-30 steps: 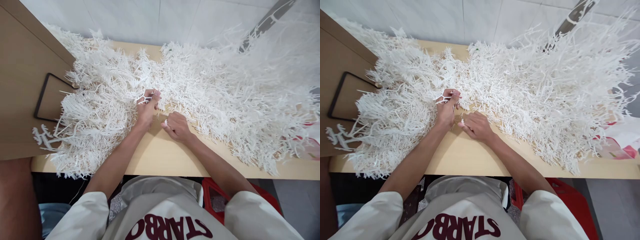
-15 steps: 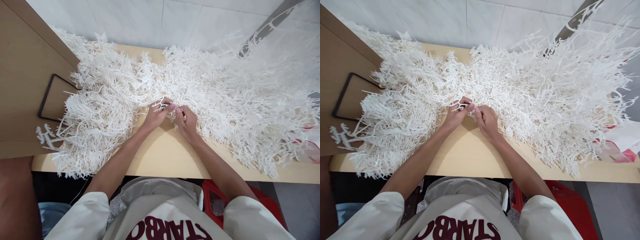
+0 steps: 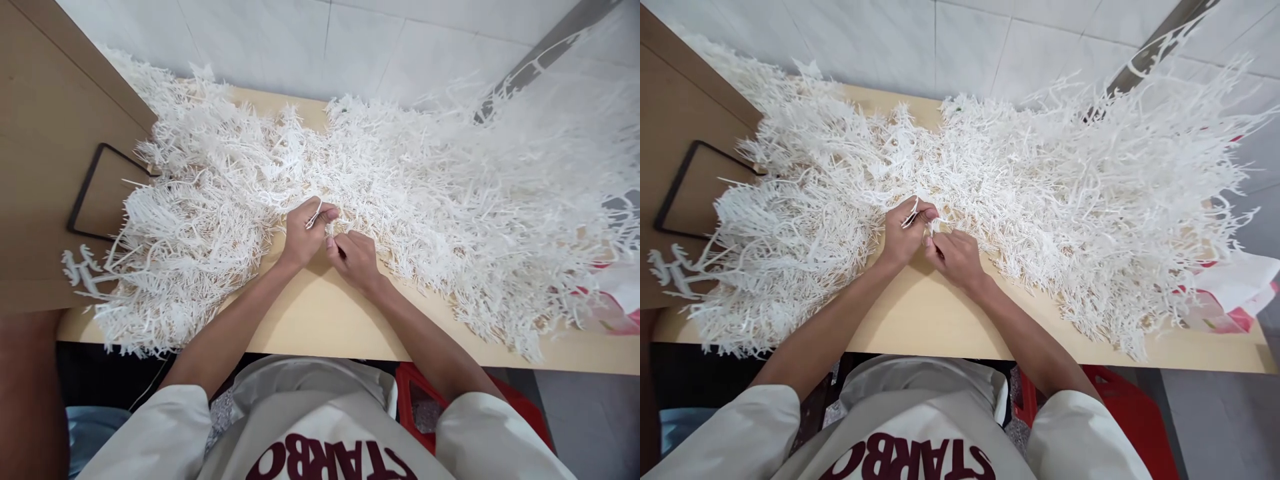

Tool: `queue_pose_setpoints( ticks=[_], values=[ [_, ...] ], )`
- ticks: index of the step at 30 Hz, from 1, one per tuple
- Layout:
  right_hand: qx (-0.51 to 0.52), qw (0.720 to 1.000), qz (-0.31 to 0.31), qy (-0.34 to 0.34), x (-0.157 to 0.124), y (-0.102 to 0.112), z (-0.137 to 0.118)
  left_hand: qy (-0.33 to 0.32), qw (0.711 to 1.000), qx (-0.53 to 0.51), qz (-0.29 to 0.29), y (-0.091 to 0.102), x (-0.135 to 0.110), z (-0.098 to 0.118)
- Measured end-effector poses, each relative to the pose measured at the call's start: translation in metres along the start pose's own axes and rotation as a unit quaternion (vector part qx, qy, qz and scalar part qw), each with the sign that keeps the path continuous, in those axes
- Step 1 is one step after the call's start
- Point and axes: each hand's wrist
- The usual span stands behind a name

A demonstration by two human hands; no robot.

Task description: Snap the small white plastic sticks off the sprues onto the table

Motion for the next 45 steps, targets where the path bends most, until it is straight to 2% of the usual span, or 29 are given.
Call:
queue_pose_setpoints(
  ticks=[4,6,7,9,10,11,12,14,15,17,18,21,26,30,33,35,38,41,45],
  values=[
    [0.019,1.000,0.008,0.000,-0.006,0.000,-0.003,0.004,1.000,0.005,-0.001,-0.001,-0.005,0.005],
    [0.057,0.997,0.008,0.056,-0.011,0.000,-0.009,0.030,0.999,-0.005,0.011,0.000,-0.001,0.000],
    [0.086,0.991,0.005,0.105,-0.014,-0.001,-0.014,0.054,0.998,-0.010,0.027,0.001,0.003,-0.005],
    [0.159,0.965,-0.010,0.208,-0.017,-0.002,-0.023,0.123,0.986,-0.036,0.109,0.004,0.013,-0.016],
    [0.184,0.956,-0.011,0.228,-0.017,-0.003,-0.027,0.150,0.977,-0.037,0.145,0.005,0.018,-0.021],
    [0.210,0.952,-0.019,0.220,-0.017,-0.003,-0.028,0.168,0.969,-0.038,0.175,0.006,0.021,-0.024],
    [0.207,0.968,-0.008,0.142,-0.015,-0.003,-0.026,0.187,0.965,-0.046,0.178,0.006,0.023,-0.025],
    [0.144,0.987,0.041,-0.055,-0.008,-0.002,-0.018,0.204,0.967,-0.063,0.137,0.005,0.021,-0.022],
    [0.101,0.981,0.066,-0.150,-0.005,-0.001,-0.012,0.200,0.970,-0.073,0.114,0.004,0.018,-0.017],
    [0.071,0.966,0.069,-0.237,0.000,0.000,-0.002,0.186,0.975,-0.096,0.070,0.001,0.012,-0.007],
    [0.071,0.963,0.058,-0.255,0.001,0.000,0.002,0.179,0.977,-0.105,0.051,0.000,0.009,-0.002],
    [0.078,0.964,0.028,-0.252,0.001,0.001,0.004,0.176,0.976,-0.127,-0.004,-0.001,0.005,0.008],
    [0.051,0.961,0.078,-0.260,0.001,0.001,0.007,0.199,0.960,-0.183,-0.068,0.009,0.013,0.012],
    [0.007,0.978,0.071,-0.196,0.001,-0.002,0.020,0.141,0.976,-0.148,-0.070,0.018,0.022,0.012],
    [-0.024,0.987,0.055,-0.150,-0.004,-0.006,0.025,0.035,0.989,-0.039,-0.142,0.021,0.024,0.011],
    [-0.031,0.991,0.035,-0.124,-0.007,-0.008,0.025,-0.055,0.981,0.047,-0.180,0.022,0.024,0.007],
    [-0.027,0.993,0.007,-0.113,-0.008,-0.008,0.023,-0.150,0.958,0.157,-0.186,0.024,0.023,0.000],
    [-0.024,0.992,-0.006,-0.127,-0.006,-0.006,0.023,-0.175,0.947,0.200,-0.179,0.025,0.023,-0.005],
    [-0.025,0.991,-0.046,-0.123,-0.004,-0.001,0.026,-0.195,0.952,0.185,-0.145,0.024,0.022,-0.005]
  ],
)
Point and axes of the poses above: each hand's wrist, its own x-axis towards the middle knuckle, its own y-axis out of the back of the hand, z = x × y, and after that the axes turned 13 degrees about z, right-handed
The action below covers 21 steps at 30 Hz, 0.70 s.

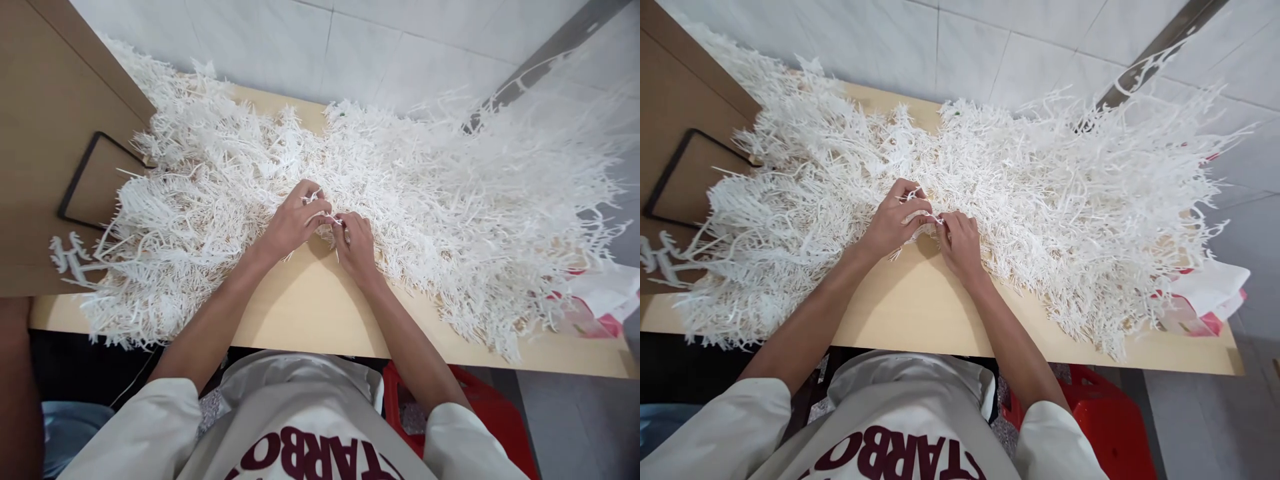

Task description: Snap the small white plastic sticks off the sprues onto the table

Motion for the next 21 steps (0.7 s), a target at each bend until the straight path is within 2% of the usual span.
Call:
queue_pose_setpoints(
  ticks=[2,5,9,14,16,18,19,21],
  values=[
    [-0.017,1.000,-0.007,0.021,0.001,0.003,0.003,-0.032,0.999,0.031,0.005,-0.001,0.000,0.000],
    [-0.025,0.998,-0.017,0.047,0.002,0.006,0.006,-0.104,0.988,0.109,-0.035,-0.003,-0.003,-0.001],
    [0.009,0.999,-0.020,0.048,0.005,0.007,0.005,-0.129,0.979,0.138,-0.078,-0.006,-0.008,-0.001],
    [0.086,0.995,-0.042,0.041,0.001,0.009,-0.007,-0.172,0.969,0.169,-0.053,-0.011,-0.013,0.001],
    [0.144,0.981,-0.097,0.089,-0.005,0.009,-0.020,-0.153,0.971,0.181,-0.020,-0.012,-0.013,-0.004],
    [0.195,0.951,-0.162,0.179,-0.012,0.008,-0.034,-0.098,0.978,0.181,0.017,-0.010,-0.011,-0.011],
    [0.197,0.941,-0.172,0.214,-0.015,0.007,-0.039,-0.063,0.983,0.168,0.036,-0.008,-0.009,-0.013],
    [0.185,0.947,-0.118,0.234,-0.018,0.005,-0.042,0.013,0.991,0.115,0.059,-0.005,-0.006,-0.013]
  ],
)
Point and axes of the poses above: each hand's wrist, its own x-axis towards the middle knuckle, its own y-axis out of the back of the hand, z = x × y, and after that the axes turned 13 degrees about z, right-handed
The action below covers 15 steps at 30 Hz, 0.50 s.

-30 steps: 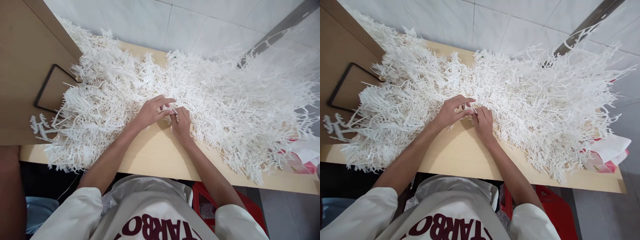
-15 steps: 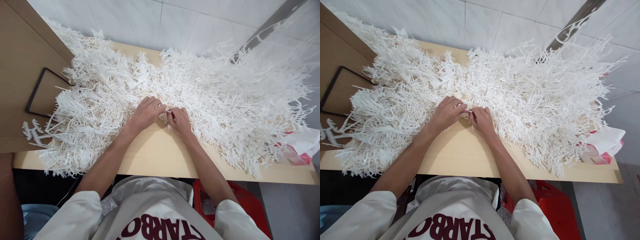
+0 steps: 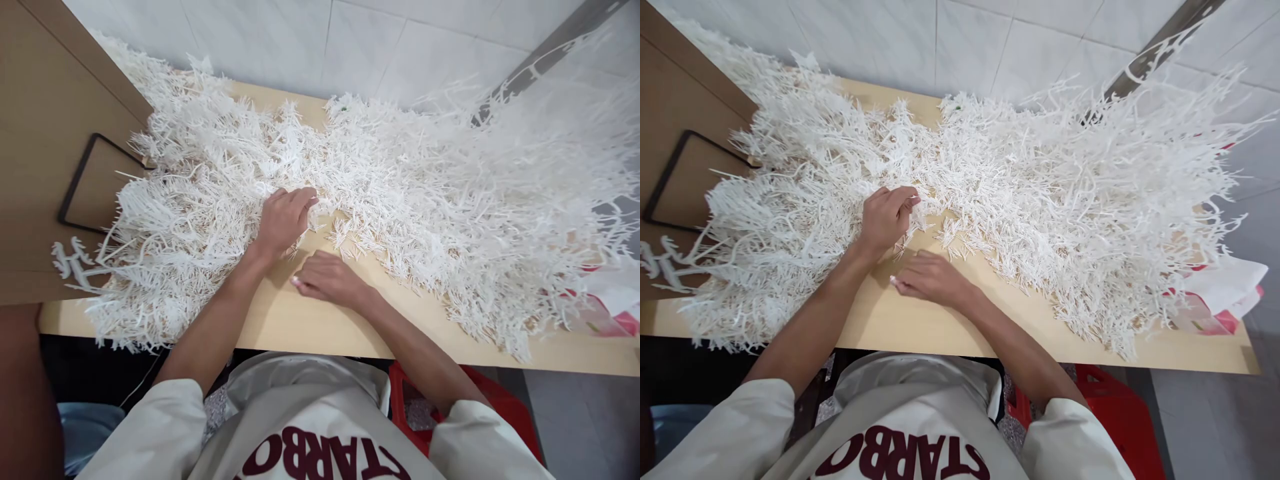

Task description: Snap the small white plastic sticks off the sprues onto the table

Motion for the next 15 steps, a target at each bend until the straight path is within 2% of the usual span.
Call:
queue_pose_setpoints(
  ticks=[2,4,5,7,9,12,15],
  values=[
    [-0.049,0.991,0.115,-0.036,-0.001,0.004,0.006,0.075,0.995,-0.068,-0.015,0.003,0.002,0.006],
    [-0.094,0.961,0.222,-0.135,-0.003,0.014,0.018,0.114,0.983,-0.131,-0.061,0.003,0.001,0.016],
    [-0.103,0.944,0.246,-0.192,-0.003,0.019,0.024,0.117,0.978,-0.153,-0.085,0.002,-0.001,0.021],
    [-0.096,0.929,0.225,-0.280,-0.002,0.029,0.034,0.106,0.972,-0.178,-0.114,-0.002,-0.004,0.028],
    [-0.081,0.940,0.149,-0.295,-0.001,0.034,0.039,0.096,0.969,-0.188,-0.129,-0.004,-0.007,0.030],
    [-0.095,0.965,0.067,-0.234,0.000,0.037,0.041,0.073,0.973,-0.175,-0.135,-0.006,-0.008,0.030],
    [-0.154,0.975,0.032,-0.154,-0.001,0.041,0.042,0.016,0.981,-0.138,-0.135,-0.007,-0.008,0.026]
  ],
)
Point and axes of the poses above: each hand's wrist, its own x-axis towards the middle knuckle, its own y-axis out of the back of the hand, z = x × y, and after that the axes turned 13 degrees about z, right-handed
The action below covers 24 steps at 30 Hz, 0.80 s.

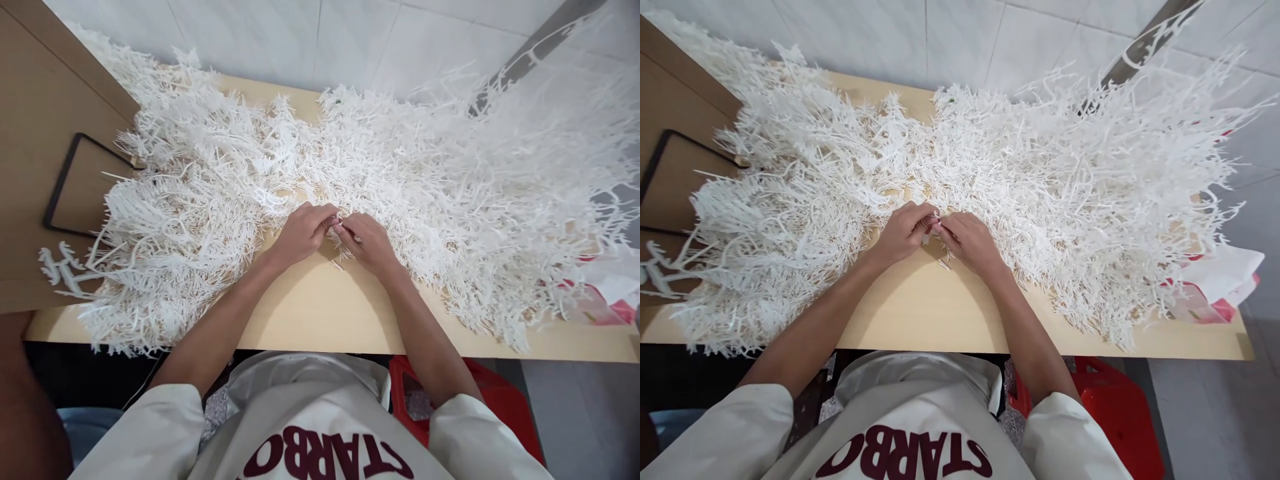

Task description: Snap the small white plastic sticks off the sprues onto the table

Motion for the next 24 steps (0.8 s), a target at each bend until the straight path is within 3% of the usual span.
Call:
queue_pose_setpoints(
  ticks=[6,11,18,24],
  values=[
    [-0.084,0.988,0.025,0.130,0.001,0.012,0.009,-0.150,0.986,0.068,-0.022,-0.001,0.000,-0.006],
    [-0.121,0.981,0.054,0.141,0.001,0.013,0.002,-0.258,0.950,0.169,0.042,0.001,0.002,-0.004],
    [-0.156,0.977,0.112,0.092,0.001,0.006,-0.013,-0.295,0.927,0.207,0.103,-0.002,0.001,-0.005],
    [-0.133,0.976,0.129,0.114,-0.001,0.008,-0.009,-0.297,0.925,0.207,0.116,-0.008,-0.002,-0.005]
  ],
)
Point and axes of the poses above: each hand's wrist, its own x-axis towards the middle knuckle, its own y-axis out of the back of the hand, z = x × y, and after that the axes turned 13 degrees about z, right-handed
